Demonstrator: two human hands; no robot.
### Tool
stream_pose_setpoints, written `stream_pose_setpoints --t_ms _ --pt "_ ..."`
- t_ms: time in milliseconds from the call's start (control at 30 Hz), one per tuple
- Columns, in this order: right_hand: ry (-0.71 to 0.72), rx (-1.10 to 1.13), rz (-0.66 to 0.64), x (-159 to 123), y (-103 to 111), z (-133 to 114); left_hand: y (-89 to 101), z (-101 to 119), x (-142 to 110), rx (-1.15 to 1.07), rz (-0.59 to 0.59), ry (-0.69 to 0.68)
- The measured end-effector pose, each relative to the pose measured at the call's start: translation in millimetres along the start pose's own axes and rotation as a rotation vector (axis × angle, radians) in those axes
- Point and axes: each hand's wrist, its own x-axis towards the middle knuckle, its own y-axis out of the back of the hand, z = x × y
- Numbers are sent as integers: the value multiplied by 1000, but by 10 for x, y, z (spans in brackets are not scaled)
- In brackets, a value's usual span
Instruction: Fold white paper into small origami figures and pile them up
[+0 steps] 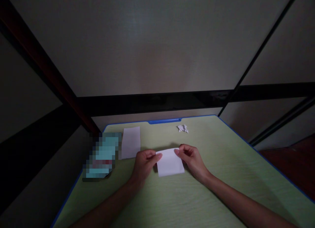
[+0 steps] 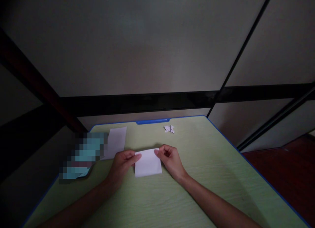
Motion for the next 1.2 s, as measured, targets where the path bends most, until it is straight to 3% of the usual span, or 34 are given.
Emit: stream_pose_setpoints --t_ms 400,733,1200 --pt "16 -4 -6 4 -11 5 4 -30 7 17 23 -17" --pt "-42 -111 -257 -7 -40 -122 35 23 12 21 151 -95" --pt "197 -500 -231 -32 -36 -57 88 -37 98 -87 211 -51"
